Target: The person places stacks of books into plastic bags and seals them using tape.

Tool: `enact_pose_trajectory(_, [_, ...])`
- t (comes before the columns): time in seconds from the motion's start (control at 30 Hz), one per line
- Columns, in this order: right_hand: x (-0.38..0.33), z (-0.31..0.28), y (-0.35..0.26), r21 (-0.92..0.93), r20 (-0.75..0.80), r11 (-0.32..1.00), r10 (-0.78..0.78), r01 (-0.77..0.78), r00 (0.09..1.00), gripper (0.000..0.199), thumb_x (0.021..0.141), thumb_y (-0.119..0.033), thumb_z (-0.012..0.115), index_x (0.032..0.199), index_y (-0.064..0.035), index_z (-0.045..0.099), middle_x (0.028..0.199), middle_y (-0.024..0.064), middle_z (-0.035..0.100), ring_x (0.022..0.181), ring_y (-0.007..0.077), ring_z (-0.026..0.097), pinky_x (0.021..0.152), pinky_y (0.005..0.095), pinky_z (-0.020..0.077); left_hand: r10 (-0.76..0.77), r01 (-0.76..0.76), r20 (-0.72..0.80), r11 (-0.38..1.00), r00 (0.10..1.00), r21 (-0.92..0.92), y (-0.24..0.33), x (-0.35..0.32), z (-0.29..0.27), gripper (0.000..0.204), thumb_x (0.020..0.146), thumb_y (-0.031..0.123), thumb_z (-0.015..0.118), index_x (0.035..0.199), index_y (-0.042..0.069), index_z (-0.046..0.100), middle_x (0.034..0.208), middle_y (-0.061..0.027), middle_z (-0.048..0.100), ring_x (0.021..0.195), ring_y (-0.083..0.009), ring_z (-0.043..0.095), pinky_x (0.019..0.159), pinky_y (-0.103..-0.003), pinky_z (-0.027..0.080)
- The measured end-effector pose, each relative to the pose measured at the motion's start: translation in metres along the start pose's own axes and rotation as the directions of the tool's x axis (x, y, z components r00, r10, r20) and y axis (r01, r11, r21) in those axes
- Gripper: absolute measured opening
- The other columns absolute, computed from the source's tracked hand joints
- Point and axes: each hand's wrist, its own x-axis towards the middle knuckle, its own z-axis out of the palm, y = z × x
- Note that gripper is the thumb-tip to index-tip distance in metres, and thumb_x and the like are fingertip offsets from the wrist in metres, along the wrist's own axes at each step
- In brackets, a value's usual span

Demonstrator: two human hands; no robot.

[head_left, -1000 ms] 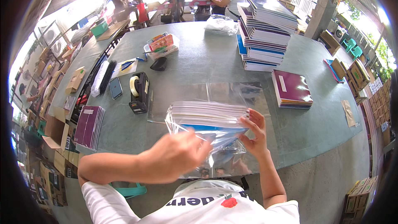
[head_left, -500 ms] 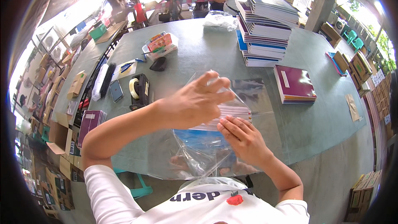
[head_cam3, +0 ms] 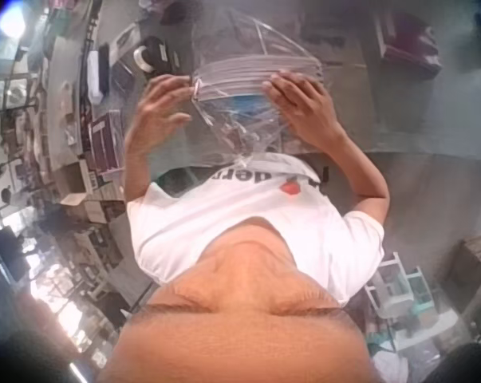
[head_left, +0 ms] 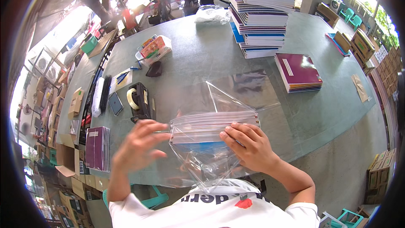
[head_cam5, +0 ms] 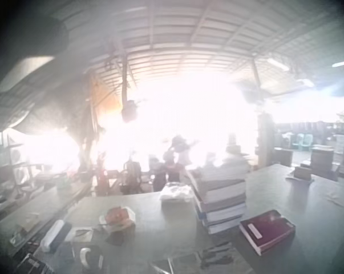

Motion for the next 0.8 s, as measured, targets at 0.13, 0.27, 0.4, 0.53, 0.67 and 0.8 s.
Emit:
enact_pose_trajectory(0.13, [-0.001,-0.003,0.0,-0.013,0.059,1.0,0.002,-0.001,0.998,0.038,0.07,-0.011,0.063,0.107,-0.0082,0.061,0.106,0.0055,0.057,0.101,0.021,0.054,0.087,0.0344,0.0415,0.071,-0.047,-0.184,0.991,0.98,0.129,0.008,0.006,0.072,0.06,0.055,0.018,0.077,0.112,0.015,0.059,0.112,-0.0037,0.053,0.103,-0.0215,0.048,0.085,-0.036,0.041])
enact_pose_trajectory(0.27, [0.009,-0.013,-0.006,0.058,0.075,0.996,0.064,-0.069,0.995,0.036,0.066,-0.013,0.071,0.101,-0.0094,0.064,0.093,0.0042,0.056,0.086,0.021,0.054,0.079,0.0345,0.0432,0.202,-0.183,-0.328,0.979,0.923,0.088,0.008,0.019,0.087,0.05,0.062,0.023,0.074,0.109,0.012,0.06,0.102,-0.0012,0.055,0.096,-0.0206,0.05,0.079,-0.034,0.041])
enact_pose_trajectory(0.4, [0.028,-0.029,0.017,0.294,0.273,0.947,0.044,-0.128,0.961,0.027,0.076,-0.023,0.064,0.096,-0.0047,0.063,0.095,0.008,0.058,0.084,0.0233,0.055,0.072,0.0349,0.0443,0.215,-0.252,-0.393,0.967,0.894,-0.044,0.016,0.038,0.074,0.04,0.069,0.027,0.072,0.103,0.01,0.06,0.085,-0.0014,0.058,0.079,-0.0203,0.055,0.071,-0.033,0.043])
enact_pose_trajectory(0.53, [0.033,-0.029,0.037,0.638,0.567,0.498,0.211,-0.587,0.796,0.048,0.081,-0.044,0.061,0.091,0.0027,0.061,0.079,0.0126,0.058,0.074,0.0279,0.056,0.066,0.0357,0.0445,0.088,-0.19,-0.387,0.954,0.918,-0.233,0.019,0.047,0.068,0.03,0.075,0.027,0.07,0.092,0.005,0.06,0.064,-0.0057,0.057,0.058,-0.0242,0.056,0.056,-0.032,0.045])
enact_pose_trajectory(0.67, [0.026,-0.022,0.025,0.626,0.214,0.763,0.028,-0.159,0.977,0.034,0.077,-0.034,0.068,0.083,0.0002,0.065,0.077,0.0123,0.06,0.068,0.0257,0.057,0.06,0.0322,0.0439,0.009,-0.108,-0.38,0.964,0.925,-0.241,0.023,0.047,0.068,0.03,0.073,0.022,0.071,0.091,0.001,0.059,0.072,-0.0097,0.061,0.061,-0.0244,0.058,0.055,-0.032,0.046])
enact_pose_trajectory(0.8, [0.034,-0.026,0.017,0.456,0.456,0.728,0.303,-0.513,0.837,0.03,0.067,-0.019,0.077,0.089,-0.0026,0.067,0.078,0.0107,0.063,0.069,0.0227,0.058,0.061,0.0304,0.0447,-0.057,-0.021,-0.201,0.93,0.978,-0.366,0.03,0.05,0.056,0.027,0.073,0.017,0.072,0.09,0.003,0.058,0.08,-0.0098,0.063,0.067,-0.0269,0.061,0.06,-0.034,0.049])
